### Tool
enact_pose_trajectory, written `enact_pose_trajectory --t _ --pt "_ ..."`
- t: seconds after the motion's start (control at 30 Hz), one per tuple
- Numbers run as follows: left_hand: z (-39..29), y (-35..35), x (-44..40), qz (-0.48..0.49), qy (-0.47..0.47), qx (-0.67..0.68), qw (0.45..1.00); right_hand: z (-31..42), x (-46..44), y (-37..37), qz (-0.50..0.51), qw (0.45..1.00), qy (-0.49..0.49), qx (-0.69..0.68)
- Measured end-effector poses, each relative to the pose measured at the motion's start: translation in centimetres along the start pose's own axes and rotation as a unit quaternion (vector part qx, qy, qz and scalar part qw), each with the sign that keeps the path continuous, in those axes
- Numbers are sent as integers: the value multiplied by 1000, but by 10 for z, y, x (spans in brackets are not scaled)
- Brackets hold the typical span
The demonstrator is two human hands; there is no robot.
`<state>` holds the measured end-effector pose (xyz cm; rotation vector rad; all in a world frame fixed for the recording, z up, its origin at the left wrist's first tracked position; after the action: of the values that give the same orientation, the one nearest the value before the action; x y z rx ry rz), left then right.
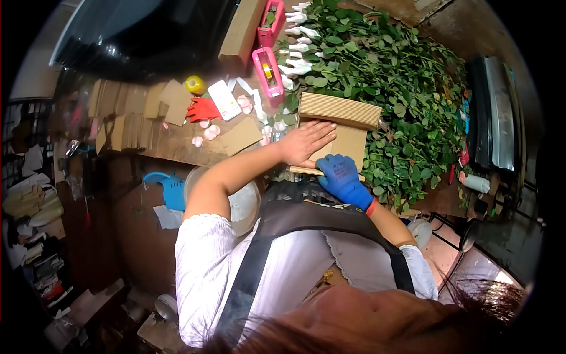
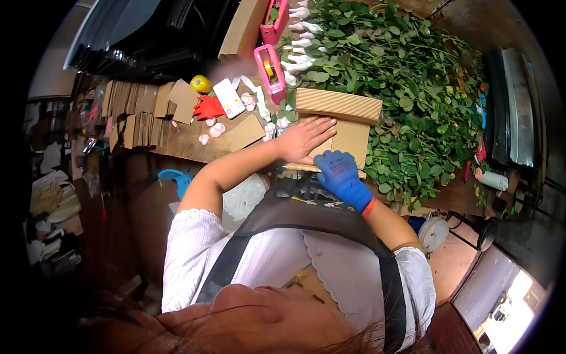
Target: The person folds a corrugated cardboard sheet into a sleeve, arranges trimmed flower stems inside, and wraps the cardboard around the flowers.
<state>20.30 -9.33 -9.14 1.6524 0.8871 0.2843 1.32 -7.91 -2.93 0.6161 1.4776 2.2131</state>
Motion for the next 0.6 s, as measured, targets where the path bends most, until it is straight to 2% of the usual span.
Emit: enact_pose_trajectory --t 0.13,0.23,0.27,0.3,0.33,0.37,0.4,0.43,0.5,0.57,0.6 --pt "0 3 -4 1 -1 21 1000 -5 5 3 7 999 27 -34" --pt "-1 6 -4 9 4 16 1000 -21 11 26 -70 947 75 -303" --pt "-1 6 -6 11 4 13 1000 -18 12 62 -7 913 -34 -407" --pt "0 4 -6 10 6 11 1000 -30 16 67 -122 918 -29 -375" --pt "1 1 -5 9 8 10 1000 -48 19 76 -179 927 -59 -326" --pt "1 -2 -4 10 10 9 1000 -60 14 91 -240 890 -114 -371" --pt "0 -1 -5 -5 16 29 999 -76 8 93 -354 888 -103 -275" --pt "-2 -1 -4 -11 21 24 999 -92 9 94 -351 866 -178 -307" --pt "-4 3 -4 -28 33 11 999 -128 13 75 -326 923 -199 -54" --pt "-6 8 -1 -45 48 4 998 -160 26 29 -160 958 -237 18" --pt "-8 6 4 -43 62 4 997 -163 29 11 -137 963 -231 19"
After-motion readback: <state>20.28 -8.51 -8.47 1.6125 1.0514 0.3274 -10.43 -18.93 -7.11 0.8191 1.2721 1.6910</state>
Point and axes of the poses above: each hand's wrist, its own x-axis away from the middle knuckle, its own y-axis out of the back of the hand, z = x × y, the point moved 2 cm from there along -x, towards the middle knuckle, and after that the axes turned 4 degrees about -x, right-handed, at the moved point
